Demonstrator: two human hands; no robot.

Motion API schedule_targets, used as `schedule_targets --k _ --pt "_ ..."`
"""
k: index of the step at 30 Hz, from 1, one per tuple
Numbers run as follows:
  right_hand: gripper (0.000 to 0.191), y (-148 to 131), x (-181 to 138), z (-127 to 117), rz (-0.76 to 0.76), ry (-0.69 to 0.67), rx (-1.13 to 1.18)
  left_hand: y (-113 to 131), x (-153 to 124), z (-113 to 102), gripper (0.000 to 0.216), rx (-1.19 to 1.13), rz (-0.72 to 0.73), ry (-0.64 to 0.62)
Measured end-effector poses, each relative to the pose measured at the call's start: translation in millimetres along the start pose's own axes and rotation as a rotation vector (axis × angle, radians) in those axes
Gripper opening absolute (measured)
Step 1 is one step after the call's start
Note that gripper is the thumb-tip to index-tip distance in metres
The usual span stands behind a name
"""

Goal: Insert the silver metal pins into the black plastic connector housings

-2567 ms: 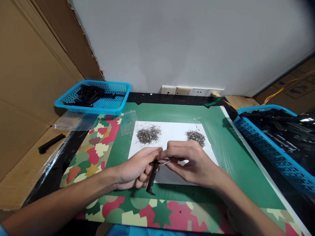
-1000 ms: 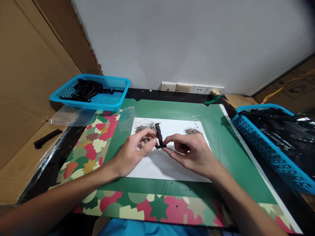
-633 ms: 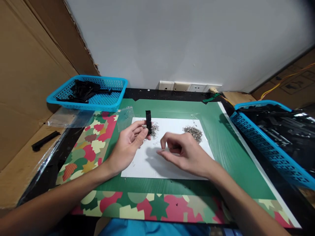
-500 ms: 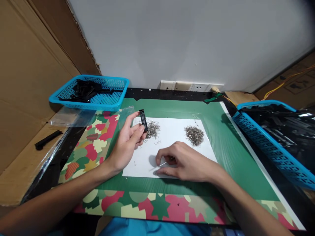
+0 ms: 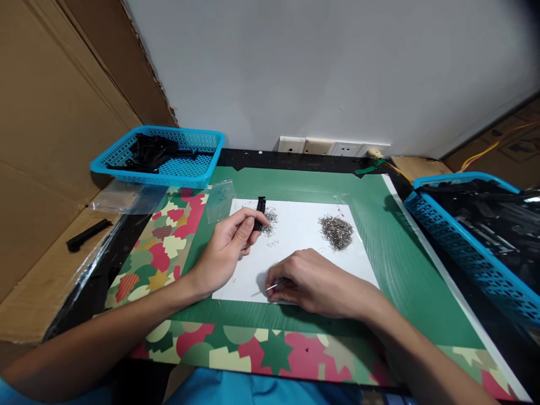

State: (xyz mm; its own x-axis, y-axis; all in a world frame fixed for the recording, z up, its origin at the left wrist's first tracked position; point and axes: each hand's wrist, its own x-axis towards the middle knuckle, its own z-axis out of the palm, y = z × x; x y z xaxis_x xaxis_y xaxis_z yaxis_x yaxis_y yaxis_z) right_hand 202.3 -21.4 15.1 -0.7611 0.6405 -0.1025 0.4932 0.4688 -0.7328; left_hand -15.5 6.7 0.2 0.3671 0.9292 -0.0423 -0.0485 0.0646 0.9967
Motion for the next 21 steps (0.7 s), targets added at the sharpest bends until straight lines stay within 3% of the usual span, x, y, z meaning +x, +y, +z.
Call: schedule_targets --k 5,10,12,21 --pt "0.009 -3 -3 -9 0.016 0.118 0.116 1 0 -1 0.033 0.027 -0.04 -0.023" --pt "0.014 -4 -7 -11 -0.006 0.516 0.212 3 -2 0 0.032 -0.048 -0.079 -0.131" --pt "0.013 -3 -7 -10 -0.028 0.618 0.21 3 -3 1 0.031 -0.066 -0.095 -0.178" --pt "0.006 -2 0 -1 -0.136 0.818 0.101 2 -7 5 0.029 -0.107 -0.099 -0.215"
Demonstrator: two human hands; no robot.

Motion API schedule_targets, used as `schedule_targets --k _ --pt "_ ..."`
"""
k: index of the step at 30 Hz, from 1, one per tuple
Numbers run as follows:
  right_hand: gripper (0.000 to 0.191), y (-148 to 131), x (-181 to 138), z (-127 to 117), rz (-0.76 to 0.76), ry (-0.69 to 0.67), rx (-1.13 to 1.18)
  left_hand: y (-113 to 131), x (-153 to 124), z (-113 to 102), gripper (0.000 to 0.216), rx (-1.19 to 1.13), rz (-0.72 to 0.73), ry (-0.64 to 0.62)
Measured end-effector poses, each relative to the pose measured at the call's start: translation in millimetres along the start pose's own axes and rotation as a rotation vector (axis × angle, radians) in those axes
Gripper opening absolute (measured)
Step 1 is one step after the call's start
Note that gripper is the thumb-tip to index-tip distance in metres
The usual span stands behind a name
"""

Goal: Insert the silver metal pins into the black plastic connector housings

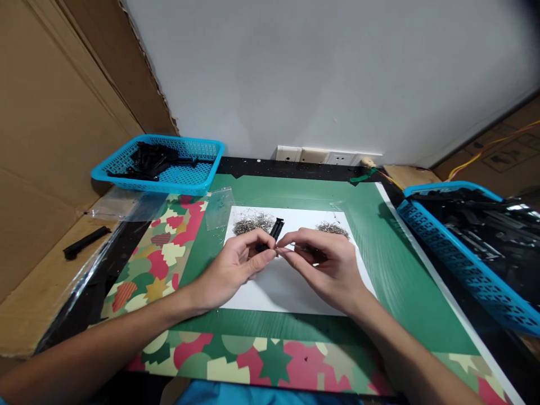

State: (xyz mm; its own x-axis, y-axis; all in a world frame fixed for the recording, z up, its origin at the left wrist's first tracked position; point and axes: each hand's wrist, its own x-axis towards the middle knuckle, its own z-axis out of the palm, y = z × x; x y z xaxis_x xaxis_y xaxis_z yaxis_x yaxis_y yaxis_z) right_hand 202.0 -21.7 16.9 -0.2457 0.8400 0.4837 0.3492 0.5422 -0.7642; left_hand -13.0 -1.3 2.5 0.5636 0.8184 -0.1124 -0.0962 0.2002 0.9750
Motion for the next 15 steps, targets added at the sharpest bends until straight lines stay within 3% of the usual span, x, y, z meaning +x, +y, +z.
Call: schedule_targets --k 7,15 --pt "0.025 2.2 -5.3 7.3 -0.048 -0.023 0.12 -4.6 1.6 -0.6 0.026 -0.16 0.013 -0.001" --pt "0.02 3.8 -4.0 5.8 -0.071 0.023 0.125 -0.8 0.0 -1.5 0.024 -0.2 -0.007 -0.047"
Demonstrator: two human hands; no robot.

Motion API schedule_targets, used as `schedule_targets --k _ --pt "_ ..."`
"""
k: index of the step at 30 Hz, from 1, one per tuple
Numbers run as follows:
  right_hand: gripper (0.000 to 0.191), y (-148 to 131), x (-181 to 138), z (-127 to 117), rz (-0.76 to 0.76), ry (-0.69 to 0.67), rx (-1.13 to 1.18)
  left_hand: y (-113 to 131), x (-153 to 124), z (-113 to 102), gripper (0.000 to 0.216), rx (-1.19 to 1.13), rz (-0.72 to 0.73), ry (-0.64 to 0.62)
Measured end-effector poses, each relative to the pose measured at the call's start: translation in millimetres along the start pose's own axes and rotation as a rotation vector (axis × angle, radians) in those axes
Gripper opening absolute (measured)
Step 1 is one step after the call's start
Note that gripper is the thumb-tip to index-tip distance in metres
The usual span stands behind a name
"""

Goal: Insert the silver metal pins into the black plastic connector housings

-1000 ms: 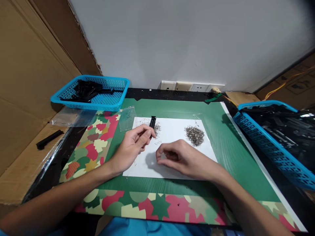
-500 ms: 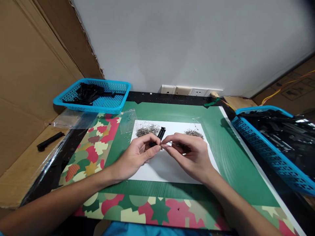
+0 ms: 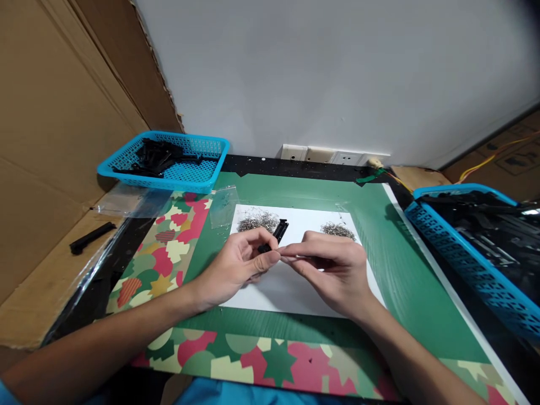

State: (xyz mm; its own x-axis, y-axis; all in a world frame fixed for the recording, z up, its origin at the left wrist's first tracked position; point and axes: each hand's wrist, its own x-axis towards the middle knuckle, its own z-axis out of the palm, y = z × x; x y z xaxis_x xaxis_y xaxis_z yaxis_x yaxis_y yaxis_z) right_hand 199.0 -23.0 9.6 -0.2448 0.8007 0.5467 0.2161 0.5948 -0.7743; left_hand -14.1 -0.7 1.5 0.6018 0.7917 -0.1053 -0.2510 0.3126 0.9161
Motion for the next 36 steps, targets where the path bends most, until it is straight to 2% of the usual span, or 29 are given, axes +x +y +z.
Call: schedule_targets --k 6,15,21,24,31,36 --pt "0.018 -6 0 0 0.086 0.029 -0.014 -2 0 -1 0.025 -0.036 -0.021 -0.026" --pt "0.005 -8 2 2 0.25 0.181 0.055 1 -2 -2 0.019 -0.086 -0.027 -0.073" --pt "0.006 -5 2 7 0.301 0.168 0.099 5 -6 -1 0.018 -0.134 -0.039 -0.08" --pt "0.009 -6 2 10 0.285 0.154 0.109 4 -7 -1 0.02 -0.125 -0.04 -0.07" --pt "0.017 -15 2 7 0.137 0.08 0.001 1 -9 -2 0.03 0.002 -0.012 0.021" --pt "0.017 -17 4 6 0.137 0.059 0.004 1 -4 0 0.033 0.02 0.029 0.057"
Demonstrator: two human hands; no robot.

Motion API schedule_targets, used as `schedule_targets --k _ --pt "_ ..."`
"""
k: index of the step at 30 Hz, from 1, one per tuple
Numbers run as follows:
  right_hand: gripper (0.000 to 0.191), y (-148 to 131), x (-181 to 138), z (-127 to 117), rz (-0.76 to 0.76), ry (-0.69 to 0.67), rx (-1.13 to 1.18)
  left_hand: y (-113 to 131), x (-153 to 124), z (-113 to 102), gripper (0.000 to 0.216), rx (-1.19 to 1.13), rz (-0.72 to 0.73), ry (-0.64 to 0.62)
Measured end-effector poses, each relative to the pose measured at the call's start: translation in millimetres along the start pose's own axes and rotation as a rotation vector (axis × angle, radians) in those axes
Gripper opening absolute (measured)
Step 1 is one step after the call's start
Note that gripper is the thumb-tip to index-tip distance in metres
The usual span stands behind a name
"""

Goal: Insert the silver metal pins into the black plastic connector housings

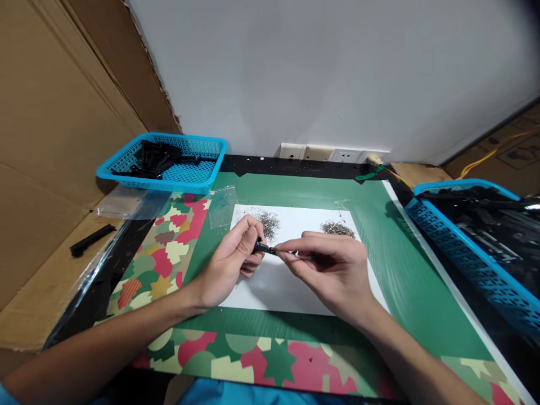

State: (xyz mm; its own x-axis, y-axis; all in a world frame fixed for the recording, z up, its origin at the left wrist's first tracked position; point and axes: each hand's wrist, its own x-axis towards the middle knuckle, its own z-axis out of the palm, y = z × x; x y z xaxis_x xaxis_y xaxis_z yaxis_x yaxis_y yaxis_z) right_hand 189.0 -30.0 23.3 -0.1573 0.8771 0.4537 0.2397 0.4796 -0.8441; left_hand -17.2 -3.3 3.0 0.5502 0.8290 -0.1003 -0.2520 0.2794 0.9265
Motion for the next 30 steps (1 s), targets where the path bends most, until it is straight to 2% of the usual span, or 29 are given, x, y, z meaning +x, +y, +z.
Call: schedule_targets --k 3,9,15,30 --pt "0.014 -1 2 -1 0.015 -0.019 0.023 -1 1 0 0.037 -0.004 -0.008 0.013" --pt "0.013 0 2 -3 0.006 -0.069 0.027 -8 -2 1 0.041 -0.008 -0.153 -0.002" --pt "0.013 2 -1 2 -0.048 -0.042 -0.02 -11 -3 5 0.044 -0.03 -0.229 -0.03" --pt "0.01 -5 3 5 0.043 -0.086 0.098 -9 -4 4 0.044 -0.031 -0.257 -0.078"
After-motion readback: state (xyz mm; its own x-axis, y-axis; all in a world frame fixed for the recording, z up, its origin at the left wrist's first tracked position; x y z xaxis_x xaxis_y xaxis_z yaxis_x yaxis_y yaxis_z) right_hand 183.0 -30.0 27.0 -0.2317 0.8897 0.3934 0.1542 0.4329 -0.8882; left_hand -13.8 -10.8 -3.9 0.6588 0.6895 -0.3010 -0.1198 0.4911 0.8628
